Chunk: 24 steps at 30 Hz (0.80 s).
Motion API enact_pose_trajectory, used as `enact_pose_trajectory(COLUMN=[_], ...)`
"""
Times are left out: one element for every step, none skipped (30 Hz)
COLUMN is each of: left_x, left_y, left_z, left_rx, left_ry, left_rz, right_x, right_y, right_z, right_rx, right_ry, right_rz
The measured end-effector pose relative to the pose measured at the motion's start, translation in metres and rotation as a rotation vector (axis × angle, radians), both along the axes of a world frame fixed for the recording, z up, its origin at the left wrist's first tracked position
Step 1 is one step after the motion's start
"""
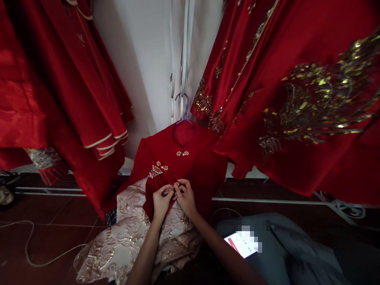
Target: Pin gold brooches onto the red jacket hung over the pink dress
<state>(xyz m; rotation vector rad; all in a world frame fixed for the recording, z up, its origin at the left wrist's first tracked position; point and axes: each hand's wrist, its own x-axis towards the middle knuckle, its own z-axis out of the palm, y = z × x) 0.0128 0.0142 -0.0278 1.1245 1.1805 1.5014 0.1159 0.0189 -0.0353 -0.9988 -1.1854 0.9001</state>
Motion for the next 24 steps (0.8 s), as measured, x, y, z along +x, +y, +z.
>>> enact_pose_trajectory(left_x=[0.000, 0.000, -0.001, -0.001, -0.001, -0.001, -0.001, -0.001, -0.001, -0.001, -0.001, -0.001, -0.001, -0.001, -0.001, -0.001, -0.001, -0.001, -0.001, -0.001, -0.001, -0.002, -0.002, -0.003], left_y=[0.000, 0.001, 0.001, 0.001, 0.001, 0.001, 0.001, 0.001, 0.001, 0.001, 0.001, 0.001, 0.002, 0.002, 0.002, 0.003, 0.004, 0.004, 0.005, 0.005, 0.006, 0.006, 0.006, 0.006], left_z=[0.000, -0.001, -0.001, -0.001, -0.001, 0.000, 0.000, 0.000, 0.000, -0.001, -0.001, -0.001, -0.001, -0.001, -0.001, -0.002, -0.002, -0.002, -0.003, -0.003, -0.004, -0.005, -0.006, -0.008], left_rx=[0.003, 0.009, 0.014, 0.019, 0.023, 0.026, 0.030, 0.035, 0.041, 0.047, 0.052, 0.054, 0.054, 0.053, 0.052, 0.051, 0.051, 0.054, 0.058, 0.062, 0.065, 0.068, 0.071, 0.076], left_ry=[0.003, 0.007, 0.011, 0.017, 0.024, 0.033, 0.042, 0.051, 0.058, 0.064, 0.069, 0.074, 0.077, 0.077, 0.076, 0.075, 0.074, 0.076, 0.082, 0.091, 0.098, 0.103, 0.104, 0.100], left_rz=[-0.001, 0.000, 0.000, 0.001, 0.001, 0.001, 0.001, 0.000, 0.001, 0.003, 0.005, 0.007, 0.007, 0.009, 0.010, 0.008, 0.003, -0.003, -0.012, -0.021, -0.032, -0.041, -0.047, -0.041], right_x=[0.000, 0.001, 0.002, 0.003, 0.005, 0.006, 0.008, 0.009, 0.010, 0.010, 0.011, 0.011, 0.011, 0.012, 0.012, 0.012, 0.012, 0.012, 0.012, 0.012, 0.011, 0.010, 0.010, 0.009], right_y=[0.000, 0.000, 0.000, 0.000, 0.000, 0.001, 0.001, 0.002, 0.003, 0.004, 0.005, 0.006, 0.007, 0.008, 0.009, 0.010, 0.010, 0.011, 0.011, 0.010, 0.010, 0.009, 0.007, 0.006], right_z=[0.001, 0.002, 0.002, 0.003, 0.004, 0.004, 0.004, 0.005, 0.005, 0.005, 0.005, 0.006, 0.007, 0.008, 0.009, 0.010, 0.010, 0.010, 0.009, 0.007, 0.005, 0.002, 0.000, -0.003], right_rx=[-0.002, -0.005, -0.006, -0.007, -0.009, -0.013, -0.019, -0.025, -0.027, -0.026, -0.019, -0.010, 0.001, 0.011, 0.020, 0.026, 0.029, 0.032, 0.035, 0.041, 0.047, 0.053, 0.058, 0.060], right_ry=[0.003, 0.002, 0.000, -0.004, -0.009, -0.014, -0.018, -0.020, -0.025, -0.032, -0.041, -0.051, -0.061, -0.071, -0.081, -0.092, -0.105, -0.118, -0.131, -0.141, -0.150, -0.157, -0.163, -0.169], right_rz=[0.007, 0.018, 0.029, 0.044, 0.061, 0.081, 0.100, 0.114, 0.125, 0.132, 0.132, 0.129, 0.121, 0.113, 0.104, 0.099, 0.095, 0.089, 0.073, 0.046, 0.015, -0.019, -0.048, -0.064])
